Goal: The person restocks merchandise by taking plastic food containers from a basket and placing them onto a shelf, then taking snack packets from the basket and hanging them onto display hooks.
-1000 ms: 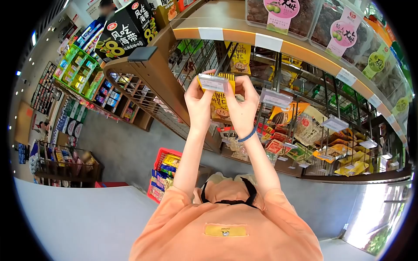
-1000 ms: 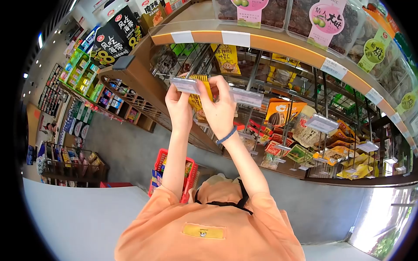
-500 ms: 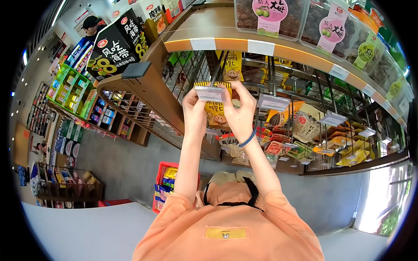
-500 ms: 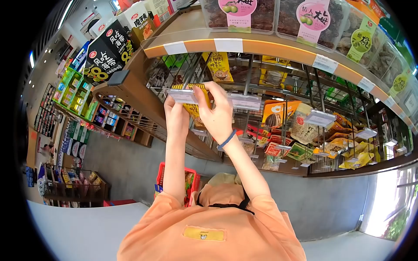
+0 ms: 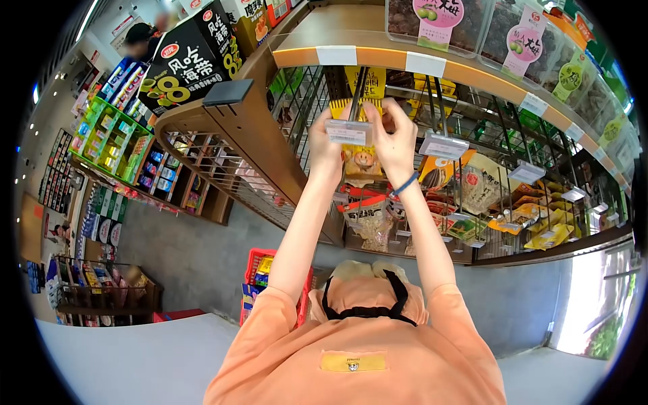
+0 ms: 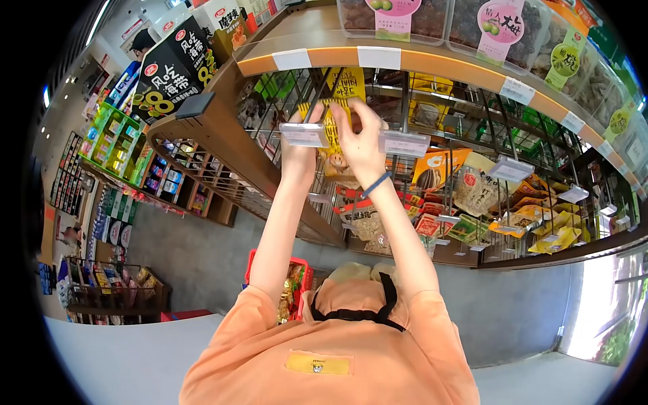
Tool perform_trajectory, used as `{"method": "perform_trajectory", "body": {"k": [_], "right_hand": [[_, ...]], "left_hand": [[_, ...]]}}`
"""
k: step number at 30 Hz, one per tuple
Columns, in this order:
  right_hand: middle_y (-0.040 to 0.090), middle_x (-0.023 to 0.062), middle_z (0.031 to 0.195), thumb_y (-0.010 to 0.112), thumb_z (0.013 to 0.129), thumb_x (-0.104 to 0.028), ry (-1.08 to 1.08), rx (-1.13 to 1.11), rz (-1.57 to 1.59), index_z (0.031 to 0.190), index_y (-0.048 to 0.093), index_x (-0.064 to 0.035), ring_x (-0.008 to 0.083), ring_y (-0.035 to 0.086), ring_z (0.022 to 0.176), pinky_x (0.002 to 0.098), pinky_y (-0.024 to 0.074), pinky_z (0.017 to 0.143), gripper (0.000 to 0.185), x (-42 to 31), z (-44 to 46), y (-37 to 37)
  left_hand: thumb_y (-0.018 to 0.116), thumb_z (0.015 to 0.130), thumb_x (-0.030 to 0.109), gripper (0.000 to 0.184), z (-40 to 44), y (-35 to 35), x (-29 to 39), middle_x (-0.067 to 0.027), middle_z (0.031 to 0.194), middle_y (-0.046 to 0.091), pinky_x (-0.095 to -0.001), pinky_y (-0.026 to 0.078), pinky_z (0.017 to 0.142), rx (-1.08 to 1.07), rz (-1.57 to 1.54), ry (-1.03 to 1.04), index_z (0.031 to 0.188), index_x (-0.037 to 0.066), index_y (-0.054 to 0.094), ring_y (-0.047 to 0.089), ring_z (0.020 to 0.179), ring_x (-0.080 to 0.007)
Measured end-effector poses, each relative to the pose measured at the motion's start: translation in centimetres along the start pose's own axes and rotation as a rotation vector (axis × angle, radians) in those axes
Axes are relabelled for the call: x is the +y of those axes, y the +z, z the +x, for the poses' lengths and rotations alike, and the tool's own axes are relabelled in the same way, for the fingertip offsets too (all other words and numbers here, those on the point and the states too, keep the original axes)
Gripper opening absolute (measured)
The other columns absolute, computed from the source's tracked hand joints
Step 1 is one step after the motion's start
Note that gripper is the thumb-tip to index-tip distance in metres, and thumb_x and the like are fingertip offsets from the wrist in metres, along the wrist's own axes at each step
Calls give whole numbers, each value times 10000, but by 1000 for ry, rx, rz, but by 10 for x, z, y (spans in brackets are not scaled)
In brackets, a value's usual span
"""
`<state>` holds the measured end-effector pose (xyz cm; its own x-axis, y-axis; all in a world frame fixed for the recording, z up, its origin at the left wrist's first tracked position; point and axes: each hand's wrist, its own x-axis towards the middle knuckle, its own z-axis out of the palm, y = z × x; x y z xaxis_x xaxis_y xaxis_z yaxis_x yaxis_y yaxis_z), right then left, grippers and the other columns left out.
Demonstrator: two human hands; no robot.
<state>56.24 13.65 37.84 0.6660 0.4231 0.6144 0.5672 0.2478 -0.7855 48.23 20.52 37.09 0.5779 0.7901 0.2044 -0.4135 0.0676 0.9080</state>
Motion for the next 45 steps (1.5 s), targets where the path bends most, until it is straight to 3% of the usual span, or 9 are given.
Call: {"method": "perform_trajectory", "body": {"k": [8,9,18,21,26,34,37,41,45], "right_hand": [[349,7,508,589,815,-168,8,59,3,751,501,10,47,274,497,225,243,427,208,31,31,12],[525,115,572,600,790,-206,8,55,-40,816,560,9,97,451,474,246,362,449,221,34,34,10],[580,154,711,590,800,-173,6,143,120,903,572,35,155,507,568,271,413,547,232,60,59,24],[575,99,705,609,797,-243,-99,202,34,890,585,17,151,506,606,272,406,569,277,70,65,27],[549,177,704,589,783,-148,-118,215,-12,861,578,34,264,528,591,338,419,560,198,69,67,28],[593,125,719,613,769,-207,-164,214,-146,873,589,20,197,554,611,303,432,581,251,79,65,27],[532,152,979,616,756,-121,14,72,-84,1027,524,20,188,530,764,284,436,687,319,85,47,13],[498,109,1024,590,787,-92,122,-37,75,1124,448,-11,147,496,858,266,422,730,375,48,-24,-15],[520,84,957,512,821,-13,170,-121,155,916,522,-15,164,503,851,267,417,737,95,24,-114,-16]], "left_hand": [[541,852,160,152,38,15,-17,3,801,586,-187,410,596,-75,-219,136,915,23,563,523,681,-31],[543,850,143,145,47,16,-24,7,780,587,-185,419,572,-48,-232,149,916,15,565,526,655,-30],[571,835,185,221,86,17,-47,-8,901,575,-210,399,693,-88,-146,193,996,34,554,522,790,-64],[548,854,187,206,91,23,-47,-3,749,562,-182,395,547,-23,-137,307,891,-15,557,477,637,-24],[547,851,199,252,93,26,-48,-30,771,573,-205,400,589,25,-57,444,949,-32,552,483,669,-54],[545,835,131,248,97,20,-69,-28,937,555,-228,373,787,53,-88,394,1048,8,514,489,901,-99],[618,764,122,545,51,22,-58,-156,1171,388,-314,364,893,154,190,565,1198,-25,322,439,1044,-209],[594,776,68,520,-50,1,-48,-124,1211,419,-324,292,978,-144,273,222,1227,6,343,378,1161,-176],[514,836,28,182,-163,-23,-56,-64,1017,520,-276,403,868,83,34,11,1014,-7,503,510,981,-134]]}}
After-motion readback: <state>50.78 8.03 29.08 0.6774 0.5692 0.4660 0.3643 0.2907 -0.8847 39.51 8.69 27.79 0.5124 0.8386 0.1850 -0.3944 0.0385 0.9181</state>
